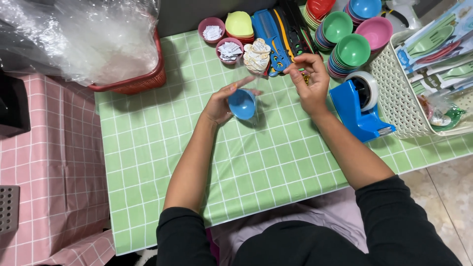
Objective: The person wraps small items in plastic wrap and places them into small bowls. They repeat this process for multiple items, using different colored bowls.
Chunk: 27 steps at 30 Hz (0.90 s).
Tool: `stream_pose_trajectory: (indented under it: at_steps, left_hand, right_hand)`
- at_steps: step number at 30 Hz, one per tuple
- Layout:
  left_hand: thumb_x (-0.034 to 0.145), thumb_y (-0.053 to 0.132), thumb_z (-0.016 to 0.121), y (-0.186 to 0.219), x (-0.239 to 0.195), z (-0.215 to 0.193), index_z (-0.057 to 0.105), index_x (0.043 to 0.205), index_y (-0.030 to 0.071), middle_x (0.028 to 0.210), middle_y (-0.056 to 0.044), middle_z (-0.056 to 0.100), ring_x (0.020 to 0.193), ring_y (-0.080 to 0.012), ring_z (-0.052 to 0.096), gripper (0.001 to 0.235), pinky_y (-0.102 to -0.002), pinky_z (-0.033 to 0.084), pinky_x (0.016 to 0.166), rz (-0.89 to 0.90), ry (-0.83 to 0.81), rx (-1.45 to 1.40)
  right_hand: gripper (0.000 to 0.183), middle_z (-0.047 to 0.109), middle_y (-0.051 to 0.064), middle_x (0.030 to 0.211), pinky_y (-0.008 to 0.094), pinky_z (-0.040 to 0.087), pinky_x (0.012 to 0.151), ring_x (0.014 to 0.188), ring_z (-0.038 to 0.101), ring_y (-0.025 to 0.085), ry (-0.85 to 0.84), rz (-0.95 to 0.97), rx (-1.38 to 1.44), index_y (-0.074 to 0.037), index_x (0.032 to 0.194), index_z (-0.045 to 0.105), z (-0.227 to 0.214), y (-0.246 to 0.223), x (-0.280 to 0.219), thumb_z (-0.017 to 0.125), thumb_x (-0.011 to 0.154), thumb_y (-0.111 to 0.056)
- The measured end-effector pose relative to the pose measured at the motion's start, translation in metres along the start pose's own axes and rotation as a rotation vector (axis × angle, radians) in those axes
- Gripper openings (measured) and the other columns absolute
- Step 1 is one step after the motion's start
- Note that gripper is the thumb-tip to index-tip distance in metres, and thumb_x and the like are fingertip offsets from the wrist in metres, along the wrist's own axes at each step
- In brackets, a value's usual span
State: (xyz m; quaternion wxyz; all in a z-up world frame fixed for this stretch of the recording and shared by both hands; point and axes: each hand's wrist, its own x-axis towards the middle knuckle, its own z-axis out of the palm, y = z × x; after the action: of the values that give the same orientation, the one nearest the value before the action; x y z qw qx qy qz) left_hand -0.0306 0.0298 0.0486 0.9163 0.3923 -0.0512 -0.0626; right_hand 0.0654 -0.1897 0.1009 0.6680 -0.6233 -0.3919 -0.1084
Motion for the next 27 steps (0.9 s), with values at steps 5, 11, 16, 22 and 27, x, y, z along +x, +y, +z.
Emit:
stream_pose_trajectory:
  at_steps: [5,11,16,22,27]
  left_hand:
    - [0.091,0.039,0.062,-0.013,0.022,-0.058,0.055,0.139,0.007,0.121,-0.022,0.068,0.108,-0.0359,0.07,0.058,-0.046,0.06,0.088,0.162,0.202,-0.114]
    - [0.091,0.033,0.065,-0.031,0.035,-0.082,0.061,0.132,0.013,0.121,-0.018,0.067,0.11,-0.0349,0.068,0.047,-0.046,0.061,0.089,0.159,0.311,-0.109]
    - [0.091,0.033,0.068,-0.041,0.044,-0.102,0.062,0.133,0.014,0.124,-0.016,0.065,0.111,-0.0343,0.067,0.047,-0.045,0.06,0.091,0.161,0.333,-0.124]
    - [0.082,0.021,0.07,-0.027,0.031,-0.068,0.066,0.107,0.018,0.095,0.002,0.065,0.086,-0.0142,0.059,0.026,-0.03,0.053,0.063,0.141,0.444,-0.172]
    - [0.087,0.025,0.068,-0.022,0.024,-0.063,0.066,0.101,0.022,0.092,0.006,0.063,0.085,-0.0112,0.057,0.014,-0.028,0.053,0.057,0.151,0.435,-0.073]
  right_hand:
    - [0.005,0.073,0.003,0.088,0.036,0.034,0.093,0.095,0.056,0.023,-0.049,-0.231,-0.492,-0.009,0.101,0.069,-0.002,0.031,-0.006,0.071,0.097,-0.007]
    - [0.009,0.07,-0.004,0.091,0.048,0.027,0.104,0.107,0.059,0.019,-0.138,-0.509,-1.066,-0.02,0.091,0.071,0.005,0.043,-0.006,0.075,0.094,-0.013]
    - [0.005,0.071,-0.001,0.087,0.05,0.026,0.104,0.104,0.061,0.02,-0.243,-0.442,-1.084,-0.017,0.091,0.072,0.01,0.058,-0.004,0.075,0.093,-0.014]
    - [0.025,0.069,0.005,0.083,0.048,0.025,0.091,0.097,0.055,0.029,-0.404,0.017,-1.217,-0.014,0.117,0.073,0.026,0.067,0.044,0.069,0.096,-0.028]
    - [0.063,0.074,0.014,0.1,0.049,0.028,0.082,0.106,0.053,0.035,-0.368,0.217,-1.51,-0.009,0.102,0.075,0.062,0.093,0.066,0.059,0.096,-0.07]
